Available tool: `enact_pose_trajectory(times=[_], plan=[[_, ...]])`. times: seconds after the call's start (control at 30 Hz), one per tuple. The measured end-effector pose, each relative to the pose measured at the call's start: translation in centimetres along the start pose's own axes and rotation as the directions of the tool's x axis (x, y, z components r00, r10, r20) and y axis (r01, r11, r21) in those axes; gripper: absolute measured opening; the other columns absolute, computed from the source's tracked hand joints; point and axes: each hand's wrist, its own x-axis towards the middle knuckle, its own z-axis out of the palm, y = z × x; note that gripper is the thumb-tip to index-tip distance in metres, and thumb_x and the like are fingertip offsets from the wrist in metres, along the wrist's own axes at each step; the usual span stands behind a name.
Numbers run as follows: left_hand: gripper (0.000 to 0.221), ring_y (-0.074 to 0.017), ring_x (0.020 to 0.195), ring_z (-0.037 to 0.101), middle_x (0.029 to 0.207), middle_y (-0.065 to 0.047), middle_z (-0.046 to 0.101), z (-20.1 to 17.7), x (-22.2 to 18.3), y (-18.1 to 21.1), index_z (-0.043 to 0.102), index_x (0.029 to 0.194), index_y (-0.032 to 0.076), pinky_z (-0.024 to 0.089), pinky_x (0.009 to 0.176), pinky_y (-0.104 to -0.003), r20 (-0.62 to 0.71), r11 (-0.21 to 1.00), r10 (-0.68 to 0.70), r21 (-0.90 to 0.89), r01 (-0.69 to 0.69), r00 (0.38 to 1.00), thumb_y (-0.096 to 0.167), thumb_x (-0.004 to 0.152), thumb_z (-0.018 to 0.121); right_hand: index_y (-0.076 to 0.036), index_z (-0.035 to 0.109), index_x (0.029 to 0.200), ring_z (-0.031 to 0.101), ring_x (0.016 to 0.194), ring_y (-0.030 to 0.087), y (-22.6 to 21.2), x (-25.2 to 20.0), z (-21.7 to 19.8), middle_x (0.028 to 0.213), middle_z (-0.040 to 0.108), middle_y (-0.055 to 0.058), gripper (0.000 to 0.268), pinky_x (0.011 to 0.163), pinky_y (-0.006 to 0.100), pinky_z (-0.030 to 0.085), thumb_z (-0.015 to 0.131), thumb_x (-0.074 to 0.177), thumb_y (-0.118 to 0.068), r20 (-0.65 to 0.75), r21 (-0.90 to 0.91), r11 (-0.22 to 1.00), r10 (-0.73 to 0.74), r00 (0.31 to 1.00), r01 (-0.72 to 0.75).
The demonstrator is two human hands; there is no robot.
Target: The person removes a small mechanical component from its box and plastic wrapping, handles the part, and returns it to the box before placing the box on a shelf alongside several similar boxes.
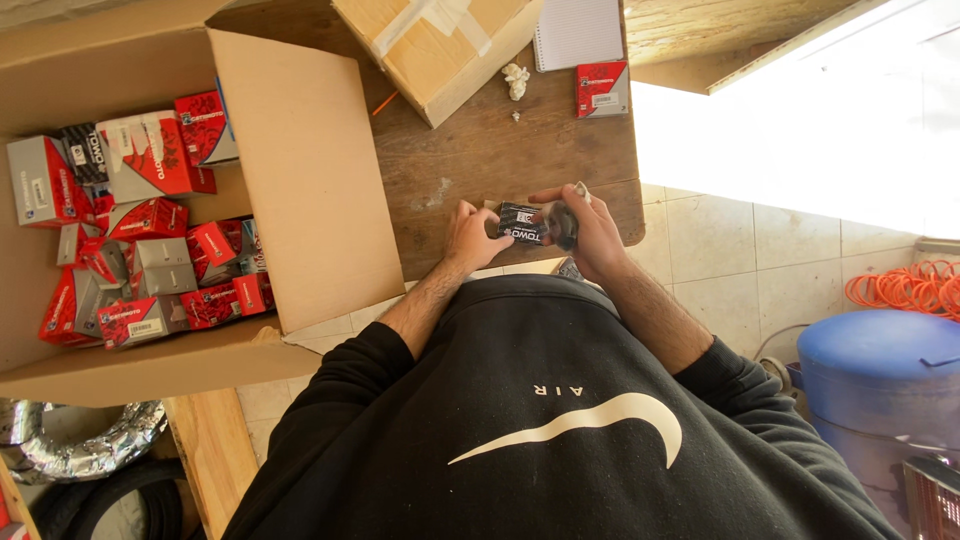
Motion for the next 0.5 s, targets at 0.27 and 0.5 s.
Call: enact_pose_trajectory(times=[0.27,0.5], plan=[[0.02,-0.0488,0.15,0.056,0.151,-0.004,0.053,-3.7,-1.6,2.8,0.089,0.109,0.024,0.052,0.122,-0.066,-0.019,0.985,0.146,0.092,-0.144,0.989,0.037,0.098,0.099,-0.006,0.085,0.107,0.086,0.103,0.03,-2.0,-1.6,-2.0,0.13,0.087,0.012,0.038,0.075,0.039,0.066,0.068,0.128,-0.033,0.084,-0.497,0.86,-0.086,0.993,0.116],[0.023,-0.0342,0.157,0.054,0.141,0.004,0.058,-11.6,-6.0,10.1,0.079,0.106,0.026,0.04,0.126,-0.057,-0.197,0.769,0.636,0.079,-0.635,0.746,0.033,0.099,0.1,-0.011,0.078,0.097,0.082,0.127,0.049,-3.5,-1.5,-1.7,0.18,0.069,0.007,0.054,0.1,0.05,0.063,0.118,0.077,-0.042,0.419,-0.738,0.463,-0.256,0.871,0.491]])
